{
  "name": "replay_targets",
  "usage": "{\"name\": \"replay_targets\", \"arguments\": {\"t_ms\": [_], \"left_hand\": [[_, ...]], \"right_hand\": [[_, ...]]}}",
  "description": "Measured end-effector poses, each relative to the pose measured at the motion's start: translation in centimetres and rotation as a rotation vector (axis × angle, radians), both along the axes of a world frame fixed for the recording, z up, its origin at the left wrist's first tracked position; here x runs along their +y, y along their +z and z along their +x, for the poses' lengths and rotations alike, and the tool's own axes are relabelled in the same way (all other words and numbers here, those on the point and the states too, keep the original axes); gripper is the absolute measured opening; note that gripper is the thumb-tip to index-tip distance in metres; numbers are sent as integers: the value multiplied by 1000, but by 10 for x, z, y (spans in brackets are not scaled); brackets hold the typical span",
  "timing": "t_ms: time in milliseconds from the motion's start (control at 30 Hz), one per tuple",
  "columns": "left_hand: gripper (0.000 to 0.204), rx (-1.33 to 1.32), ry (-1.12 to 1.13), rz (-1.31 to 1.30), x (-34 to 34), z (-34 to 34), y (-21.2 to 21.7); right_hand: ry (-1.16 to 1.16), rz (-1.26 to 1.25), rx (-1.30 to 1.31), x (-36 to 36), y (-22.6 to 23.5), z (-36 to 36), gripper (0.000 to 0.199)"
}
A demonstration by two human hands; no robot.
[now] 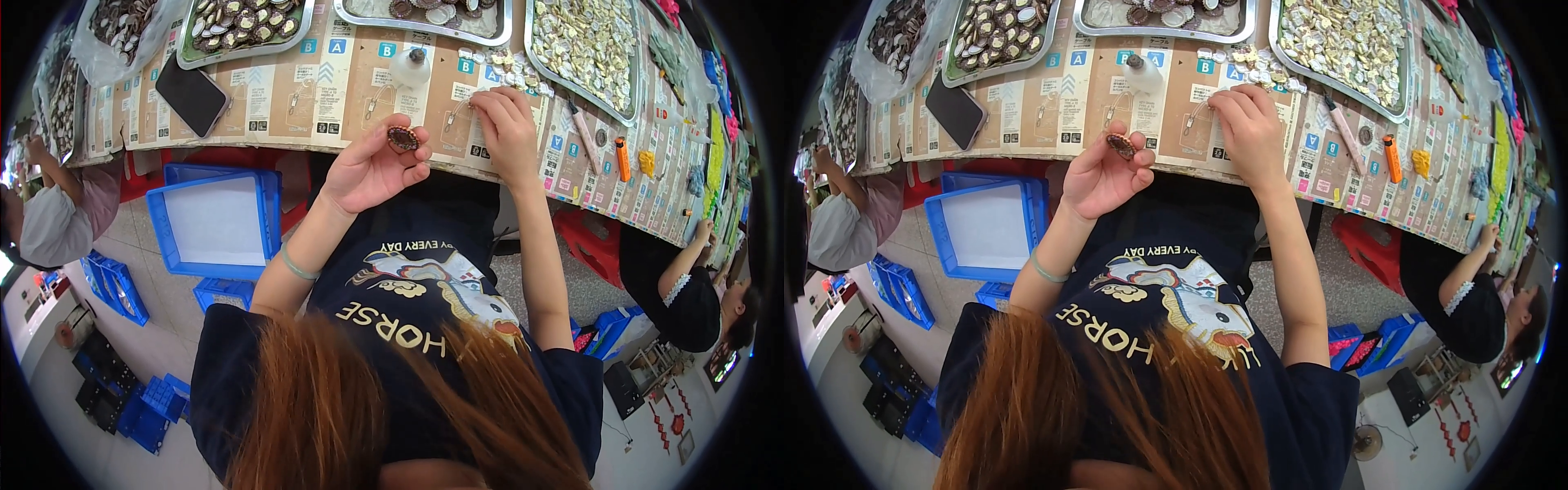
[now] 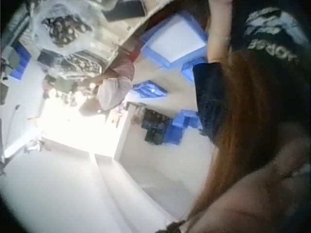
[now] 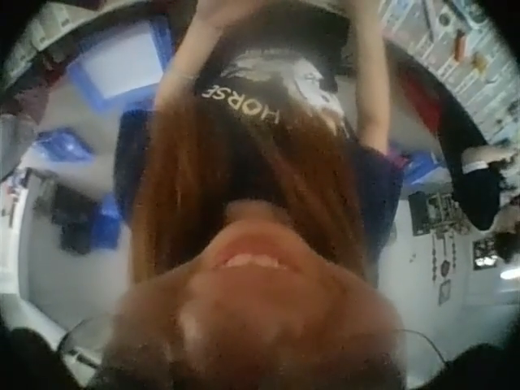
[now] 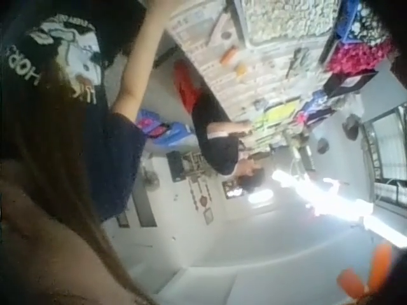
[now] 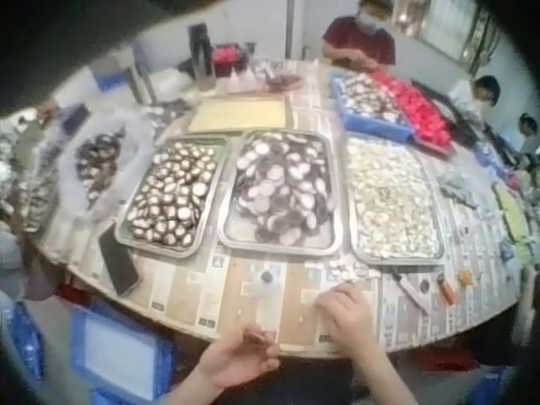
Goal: The person applies adhesive from a glue bottle to toy components and assembles them by hand at a factory workbench.
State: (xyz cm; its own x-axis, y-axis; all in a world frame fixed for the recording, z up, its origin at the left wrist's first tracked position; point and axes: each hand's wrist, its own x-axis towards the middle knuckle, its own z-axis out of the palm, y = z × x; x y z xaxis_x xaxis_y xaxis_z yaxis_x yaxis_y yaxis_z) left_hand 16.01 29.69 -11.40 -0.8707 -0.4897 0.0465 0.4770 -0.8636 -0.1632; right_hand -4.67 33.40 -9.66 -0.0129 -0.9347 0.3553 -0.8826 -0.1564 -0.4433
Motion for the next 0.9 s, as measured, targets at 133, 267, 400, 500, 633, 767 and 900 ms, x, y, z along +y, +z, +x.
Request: {"name": "replay_targets", "arguments": {"t_ms": [133,267,400,500,633,767,900], "left_hand": [[31,-97,-4,73,1,0,10],[32,-236,28,81,1,-2,13],[31,-295,54,53,-1,-2,10],[29,-338,61,-18,-2,-3,11],[27,-404,96,-116,-2,-4,12],[27,-663,284,-419,-5,-1,20],[27,-670,312,-339,-10,10,27]], "right_hand": [[-63,-44,28,1,1,7,15],[-128,-36,29,3,1,8,18],[-134,-21,37,3,-3,4,19],[-138,-9,21,5,-3,2,18],[-160,12,-105,8,4,7,22],[-141,22,-473,-13,15,33,37],[-64,-7,-276,-42,8,49,46]]}}
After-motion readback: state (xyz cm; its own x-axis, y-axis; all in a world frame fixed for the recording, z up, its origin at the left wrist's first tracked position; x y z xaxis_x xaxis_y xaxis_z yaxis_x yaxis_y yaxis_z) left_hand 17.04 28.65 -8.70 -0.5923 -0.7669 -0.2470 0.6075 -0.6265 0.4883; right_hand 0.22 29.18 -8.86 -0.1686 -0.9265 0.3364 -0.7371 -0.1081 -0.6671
